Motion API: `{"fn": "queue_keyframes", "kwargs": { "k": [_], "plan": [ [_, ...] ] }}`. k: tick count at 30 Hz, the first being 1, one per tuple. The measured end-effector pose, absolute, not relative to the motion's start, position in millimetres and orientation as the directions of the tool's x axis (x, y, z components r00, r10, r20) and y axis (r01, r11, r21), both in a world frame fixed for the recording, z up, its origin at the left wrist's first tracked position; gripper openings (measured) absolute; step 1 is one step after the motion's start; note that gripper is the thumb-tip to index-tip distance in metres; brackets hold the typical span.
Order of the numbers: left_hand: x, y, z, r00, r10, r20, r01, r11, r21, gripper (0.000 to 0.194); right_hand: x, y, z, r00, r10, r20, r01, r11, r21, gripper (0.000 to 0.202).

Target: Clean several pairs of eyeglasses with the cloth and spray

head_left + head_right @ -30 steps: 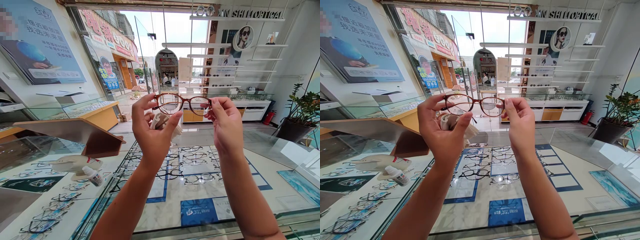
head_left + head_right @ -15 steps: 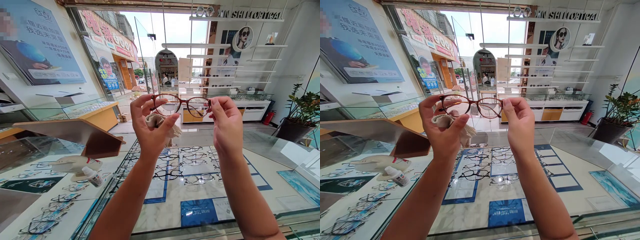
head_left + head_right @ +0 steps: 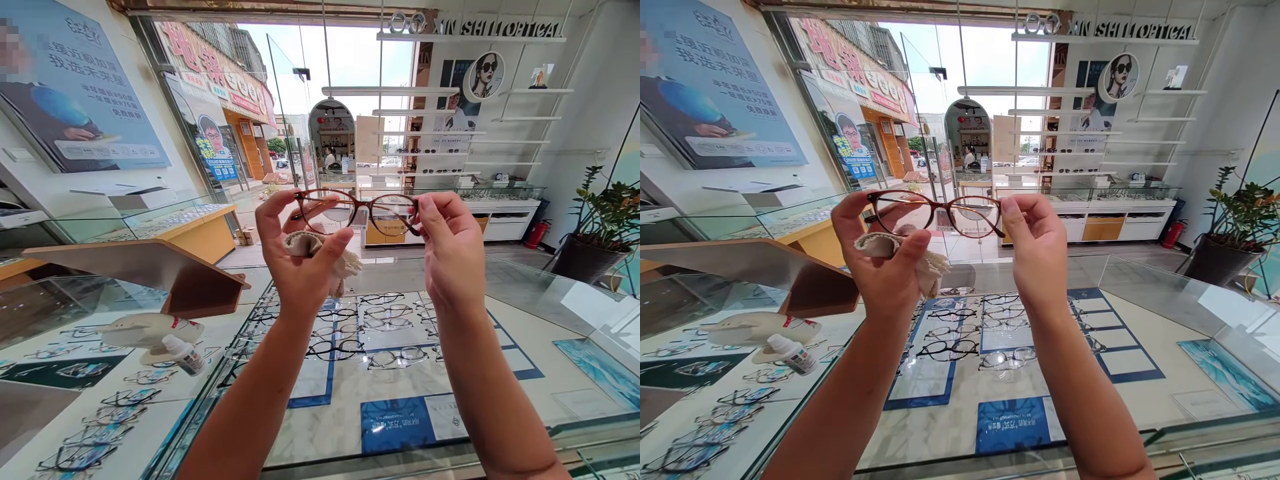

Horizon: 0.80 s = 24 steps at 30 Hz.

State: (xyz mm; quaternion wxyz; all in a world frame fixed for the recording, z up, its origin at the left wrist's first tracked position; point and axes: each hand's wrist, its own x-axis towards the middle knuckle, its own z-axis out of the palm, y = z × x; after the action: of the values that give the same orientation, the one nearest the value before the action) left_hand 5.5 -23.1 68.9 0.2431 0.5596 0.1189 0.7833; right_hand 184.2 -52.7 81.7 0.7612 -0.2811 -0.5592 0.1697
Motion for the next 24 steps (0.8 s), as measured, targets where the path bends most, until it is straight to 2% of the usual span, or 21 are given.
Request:
{"fn": "queue_keyframes", "kwargs": {
  "k": [3,5,8,11,14,18,24],
  "plan": [
    [4.8,-21.3,71.1,-0.202,0.675,0.710,-0.393,-0.720,0.573,0.062,184.7,-51.3,81.0,0.294,0.583,0.757,0.058,0.780,-0.623,0.026],
    [2.6,-18.1,73.1,-0.097,0.793,0.602,-0.457,-0.573,0.681,0.058,183.9,-50.5,81.0,0.258,0.579,0.774,0.089,0.783,-0.616,0.023],
    [-1.6,-14.1,76.3,0.102,0.867,0.488,-0.463,-0.393,0.794,0.056,180.7,-50.1,81.9,0.141,0.525,0.839,0.190,0.818,-0.543,0.015],
    [-3.5,-13.6,78.2,0.310,0.862,0.402,-0.456,-0.236,0.858,0.056,177.1,-49.8,82.7,0.023,0.452,0.892,0.265,0.858,-0.441,0.014],
    [-2.7,-15.8,78.2,0.442,0.834,0.331,-0.455,-0.109,0.884,0.057,176.1,-48.5,82.1,-0.017,0.405,0.914,0.301,0.874,-0.381,0.008],
    [-1.1,-18.8,78.0,0.504,0.824,0.258,-0.443,-0.010,0.897,0.057,177.9,-48.0,80.8,-0.032,0.391,0.920,0.326,0.874,-0.360,0.002],
    [-1.8,-20.7,75.3,0.552,0.792,0.260,-0.391,-0.030,0.920,0.058,179.1,-53.9,80.5,-0.005,0.395,0.919,0.288,0.881,-0.377,0.004]
  ]
}}
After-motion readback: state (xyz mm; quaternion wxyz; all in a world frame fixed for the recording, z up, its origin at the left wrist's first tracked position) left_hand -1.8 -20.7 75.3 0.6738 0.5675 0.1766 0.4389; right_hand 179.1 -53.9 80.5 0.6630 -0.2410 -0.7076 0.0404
